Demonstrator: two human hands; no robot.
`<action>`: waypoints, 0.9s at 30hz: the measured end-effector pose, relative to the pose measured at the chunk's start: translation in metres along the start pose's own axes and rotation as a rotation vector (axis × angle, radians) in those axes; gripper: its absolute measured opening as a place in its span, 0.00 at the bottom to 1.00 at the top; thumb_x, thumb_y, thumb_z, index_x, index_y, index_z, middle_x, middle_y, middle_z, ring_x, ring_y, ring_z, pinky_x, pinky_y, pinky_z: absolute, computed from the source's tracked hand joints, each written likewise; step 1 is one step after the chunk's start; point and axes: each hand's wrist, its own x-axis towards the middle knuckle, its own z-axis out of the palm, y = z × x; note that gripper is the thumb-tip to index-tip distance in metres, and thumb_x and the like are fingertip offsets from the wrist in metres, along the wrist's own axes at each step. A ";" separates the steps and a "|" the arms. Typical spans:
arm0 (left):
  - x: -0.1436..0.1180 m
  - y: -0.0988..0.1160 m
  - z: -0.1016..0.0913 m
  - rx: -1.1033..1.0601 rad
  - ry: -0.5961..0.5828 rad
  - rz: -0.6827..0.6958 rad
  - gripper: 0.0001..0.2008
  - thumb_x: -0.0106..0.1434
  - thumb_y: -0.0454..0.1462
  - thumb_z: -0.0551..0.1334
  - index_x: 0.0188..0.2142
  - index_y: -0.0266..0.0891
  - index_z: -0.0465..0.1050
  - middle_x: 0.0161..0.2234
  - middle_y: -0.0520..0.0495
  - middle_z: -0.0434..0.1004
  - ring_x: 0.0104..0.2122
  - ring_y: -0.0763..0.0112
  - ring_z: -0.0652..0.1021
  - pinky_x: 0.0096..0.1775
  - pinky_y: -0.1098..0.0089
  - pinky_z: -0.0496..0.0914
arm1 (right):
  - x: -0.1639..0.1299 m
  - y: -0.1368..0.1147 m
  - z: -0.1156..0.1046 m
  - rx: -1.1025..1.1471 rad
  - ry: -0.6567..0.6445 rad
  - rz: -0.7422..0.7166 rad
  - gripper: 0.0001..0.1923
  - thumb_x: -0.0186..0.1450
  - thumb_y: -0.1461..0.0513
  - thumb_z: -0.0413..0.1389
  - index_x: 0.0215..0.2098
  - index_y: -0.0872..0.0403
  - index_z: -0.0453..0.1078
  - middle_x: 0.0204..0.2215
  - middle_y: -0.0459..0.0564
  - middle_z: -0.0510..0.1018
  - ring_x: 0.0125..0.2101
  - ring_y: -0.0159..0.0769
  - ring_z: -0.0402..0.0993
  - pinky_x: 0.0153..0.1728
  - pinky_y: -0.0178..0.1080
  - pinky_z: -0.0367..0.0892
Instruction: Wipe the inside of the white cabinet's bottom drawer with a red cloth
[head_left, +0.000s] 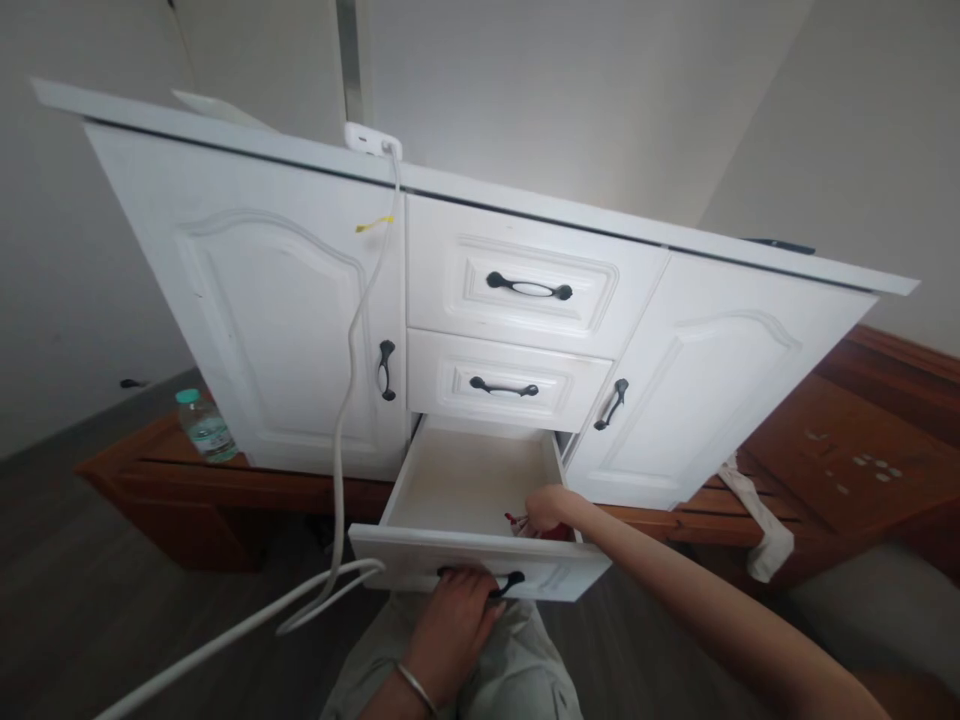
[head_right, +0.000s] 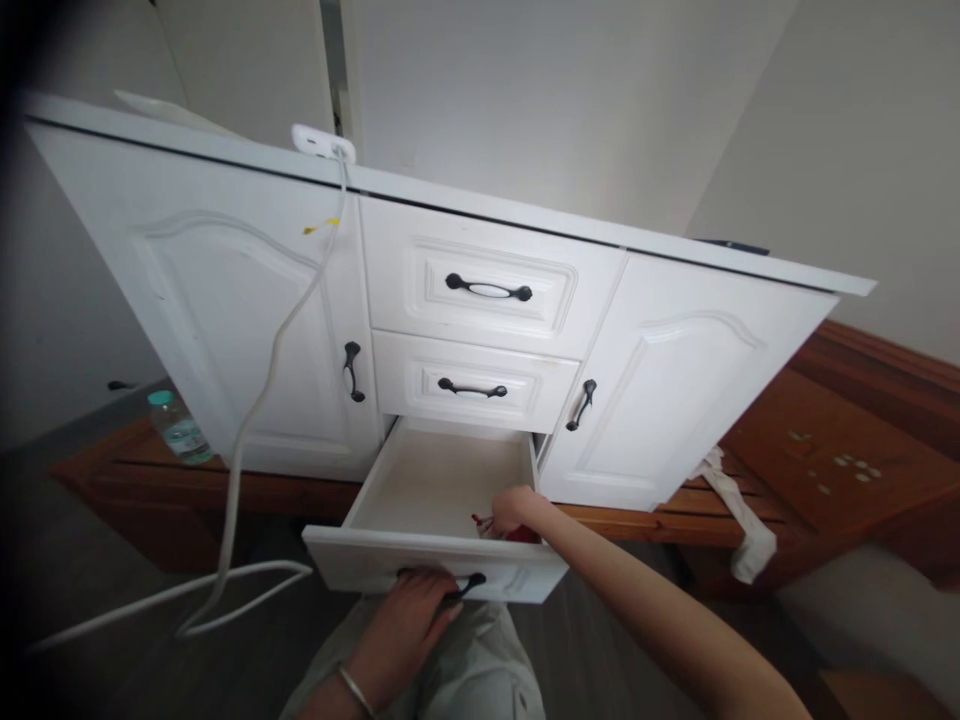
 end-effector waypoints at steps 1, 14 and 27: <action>0.000 0.000 0.004 0.021 -0.002 0.014 0.11 0.71 0.35 0.57 0.48 0.41 0.77 0.49 0.43 0.82 0.51 0.54 0.78 0.57 0.49 0.69 | -0.011 -0.001 -0.001 -0.003 -0.072 -0.041 0.13 0.58 0.61 0.59 0.31 0.64 0.81 0.33 0.69 0.83 0.36 0.54 0.82 0.37 0.46 0.73; 0.035 -0.036 0.047 0.134 0.263 0.152 0.12 0.74 0.35 0.52 0.44 0.43 0.75 0.42 0.49 0.82 0.45 0.61 0.76 0.49 0.58 0.62 | -0.138 0.098 0.064 1.859 1.201 0.017 0.19 0.46 0.66 0.60 0.38 0.57 0.78 0.34 0.50 0.83 0.36 0.39 0.78 0.44 0.41 0.74; 0.188 -0.075 -0.007 0.240 0.168 0.193 0.13 0.75 0.39 0.50 0.47 0.41 0.72 0.47 0.44 0.79 0.49 0.59 0.72 0.52 0.59 0.57 | -0.121 0.050 0.153 2.313 1.689 0.262 0.24 0.59 0.50 0.65 0.49 0.53 0.76 0.42 0.51 0.84 0.41 0.38 0.80 0.49 0.44 0.77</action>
